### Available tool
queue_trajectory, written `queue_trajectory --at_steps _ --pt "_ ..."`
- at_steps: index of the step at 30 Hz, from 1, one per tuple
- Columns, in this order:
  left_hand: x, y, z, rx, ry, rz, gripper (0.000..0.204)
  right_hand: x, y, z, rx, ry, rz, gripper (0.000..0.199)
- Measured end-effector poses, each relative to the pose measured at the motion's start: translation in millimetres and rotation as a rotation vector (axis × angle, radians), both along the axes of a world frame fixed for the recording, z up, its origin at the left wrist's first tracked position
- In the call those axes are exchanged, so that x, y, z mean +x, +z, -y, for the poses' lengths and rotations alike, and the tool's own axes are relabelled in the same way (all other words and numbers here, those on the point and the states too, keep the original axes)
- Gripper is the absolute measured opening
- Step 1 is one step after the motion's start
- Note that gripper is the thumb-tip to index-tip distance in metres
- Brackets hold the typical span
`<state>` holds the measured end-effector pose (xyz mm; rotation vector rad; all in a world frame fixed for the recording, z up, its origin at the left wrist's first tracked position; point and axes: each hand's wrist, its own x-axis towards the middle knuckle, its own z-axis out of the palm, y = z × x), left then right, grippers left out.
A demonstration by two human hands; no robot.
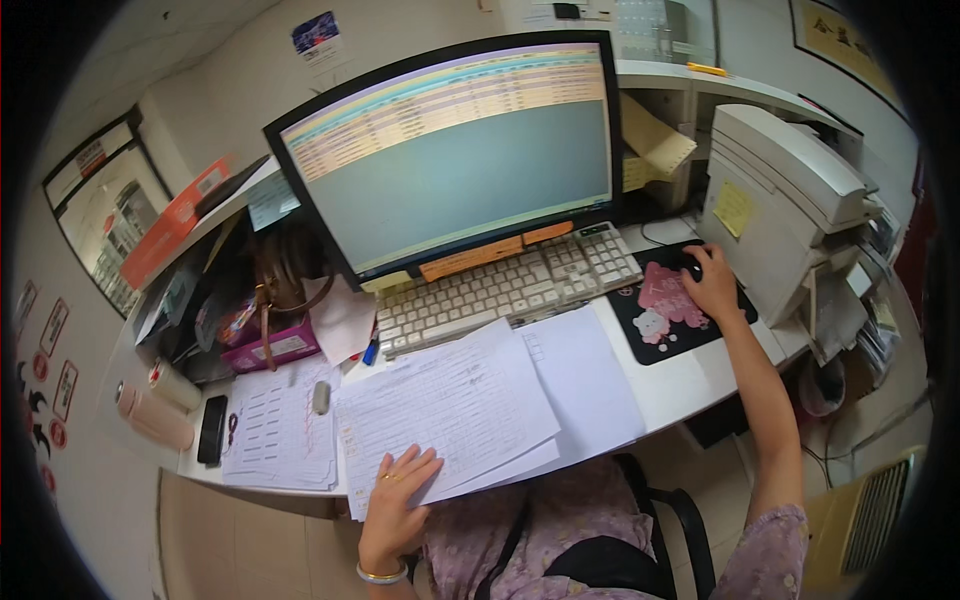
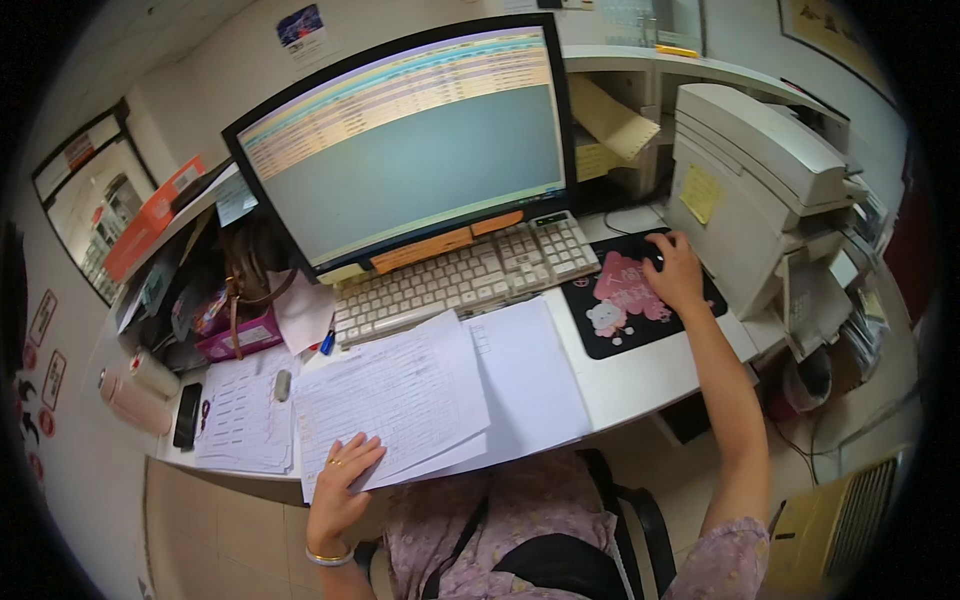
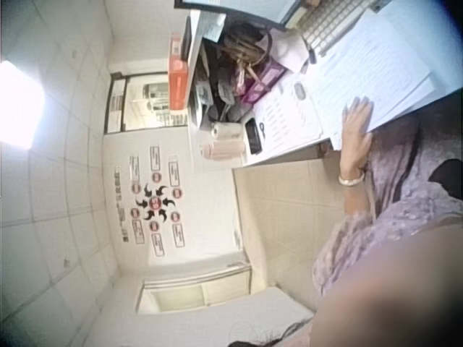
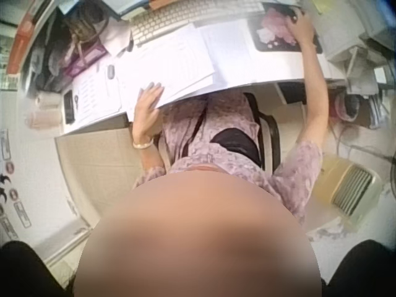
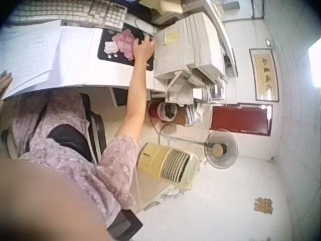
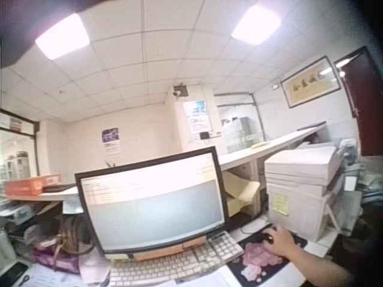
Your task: Processing documents and cross-referencing them with digital spreadsheet data.
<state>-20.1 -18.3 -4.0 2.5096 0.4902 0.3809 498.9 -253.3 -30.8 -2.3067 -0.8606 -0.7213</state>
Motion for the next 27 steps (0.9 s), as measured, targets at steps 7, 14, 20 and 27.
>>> queue_trajectory --at_steps 7,14,20,27 --pt "-6.6 -5.5 -1.1 0.021 0.039 0.016 0.064 -2.1 1.4 -6.3 -0.029 -0.033 0.012 0.036" --pt "-3.4 -5.6 -1.5 0.016 0.038 0.014 0.065 -2.5 2.9 -1.8 -0.028 -0.039 -0.037 0.036" --pt "-3.8 -5.6 -1.9 0.016 0.034 0.012 0.066 -1.1 3.3 -4.0 -0.026 -0.042 -0.026 0.035" --pt "-4.2 -1.6 -1.9 0.017 0.028 0.012 0.065 -1.9 2.2 -3.9 -0.037 -0.047 -0.046 0.036"
